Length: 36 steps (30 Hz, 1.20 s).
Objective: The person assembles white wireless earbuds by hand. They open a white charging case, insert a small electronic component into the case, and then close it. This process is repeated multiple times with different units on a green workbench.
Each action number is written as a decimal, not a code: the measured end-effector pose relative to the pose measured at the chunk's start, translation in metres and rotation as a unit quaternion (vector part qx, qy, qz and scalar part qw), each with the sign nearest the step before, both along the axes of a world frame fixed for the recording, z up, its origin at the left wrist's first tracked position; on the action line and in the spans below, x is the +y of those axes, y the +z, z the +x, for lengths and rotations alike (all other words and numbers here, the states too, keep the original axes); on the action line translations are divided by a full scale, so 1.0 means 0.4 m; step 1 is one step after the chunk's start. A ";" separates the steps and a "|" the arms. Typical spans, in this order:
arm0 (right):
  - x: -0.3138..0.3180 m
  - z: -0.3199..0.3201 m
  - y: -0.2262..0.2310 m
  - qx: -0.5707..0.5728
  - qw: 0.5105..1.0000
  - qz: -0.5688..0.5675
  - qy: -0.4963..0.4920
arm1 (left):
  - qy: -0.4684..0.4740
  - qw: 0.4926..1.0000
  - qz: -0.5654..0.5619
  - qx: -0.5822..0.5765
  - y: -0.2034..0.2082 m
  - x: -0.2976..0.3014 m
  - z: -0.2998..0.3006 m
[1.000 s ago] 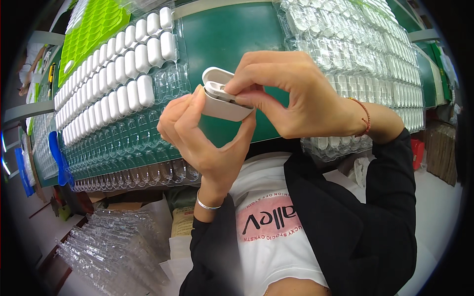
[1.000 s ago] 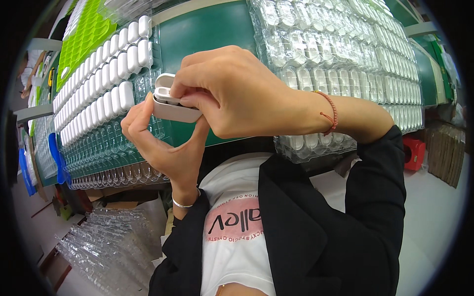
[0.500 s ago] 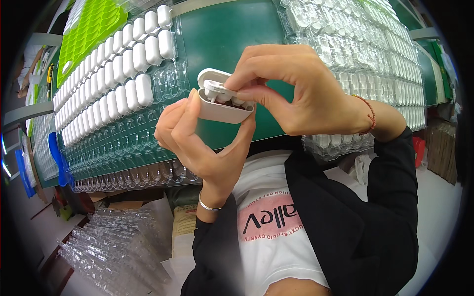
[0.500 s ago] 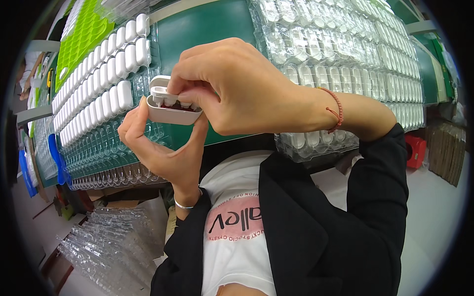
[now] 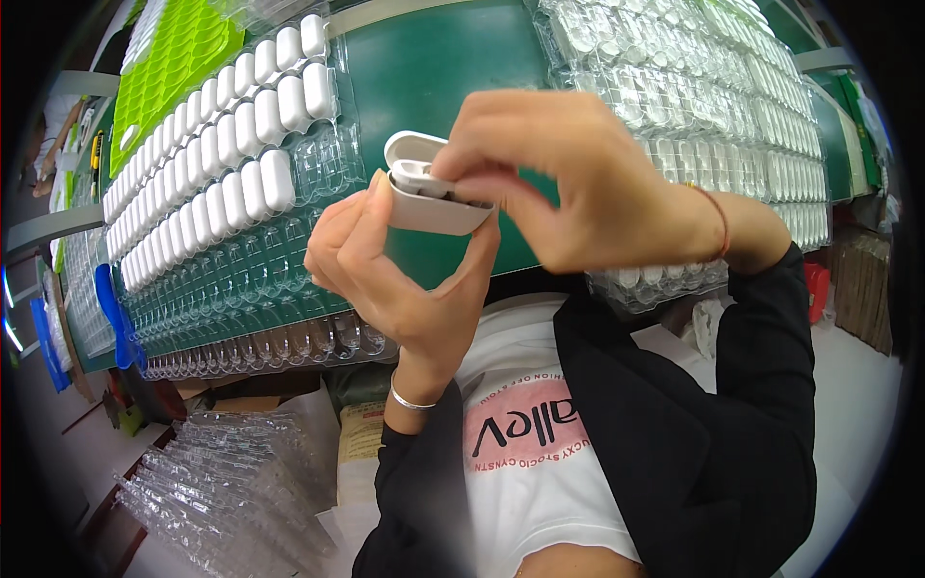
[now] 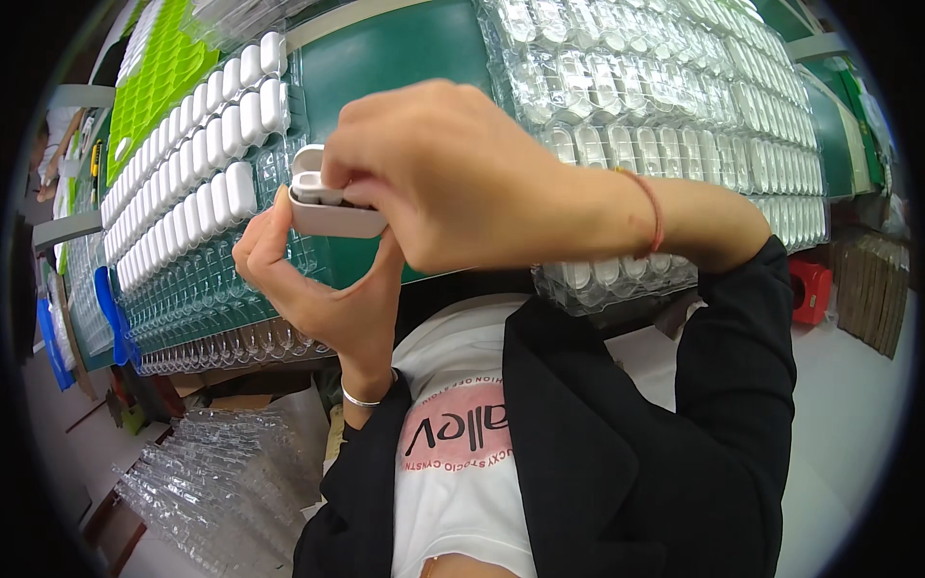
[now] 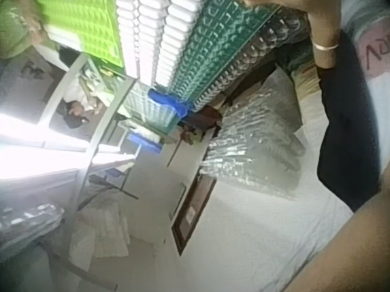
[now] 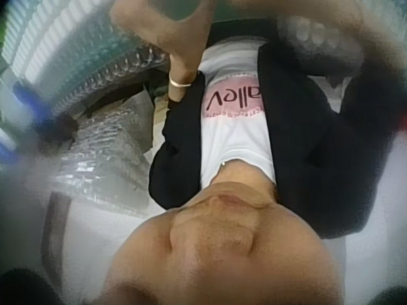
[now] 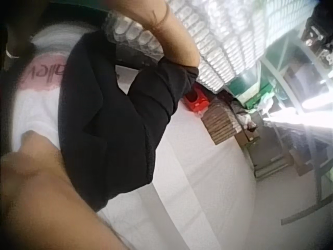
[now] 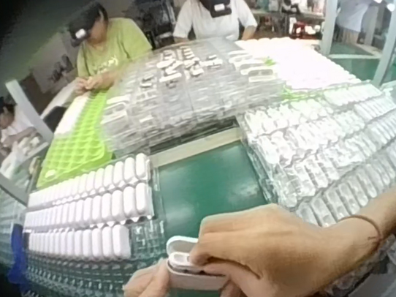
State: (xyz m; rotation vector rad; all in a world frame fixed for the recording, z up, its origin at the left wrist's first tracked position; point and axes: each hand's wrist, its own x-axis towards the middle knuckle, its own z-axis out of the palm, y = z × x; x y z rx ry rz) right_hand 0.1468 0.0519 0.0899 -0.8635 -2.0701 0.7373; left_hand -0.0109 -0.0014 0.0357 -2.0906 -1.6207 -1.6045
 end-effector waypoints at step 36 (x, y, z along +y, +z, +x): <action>0.063 0.126 -0.058 0.422 0.689 -0.534 0.249 | -0.052 0.992 -0.070 -0.085 -0.037 -0.008 0.024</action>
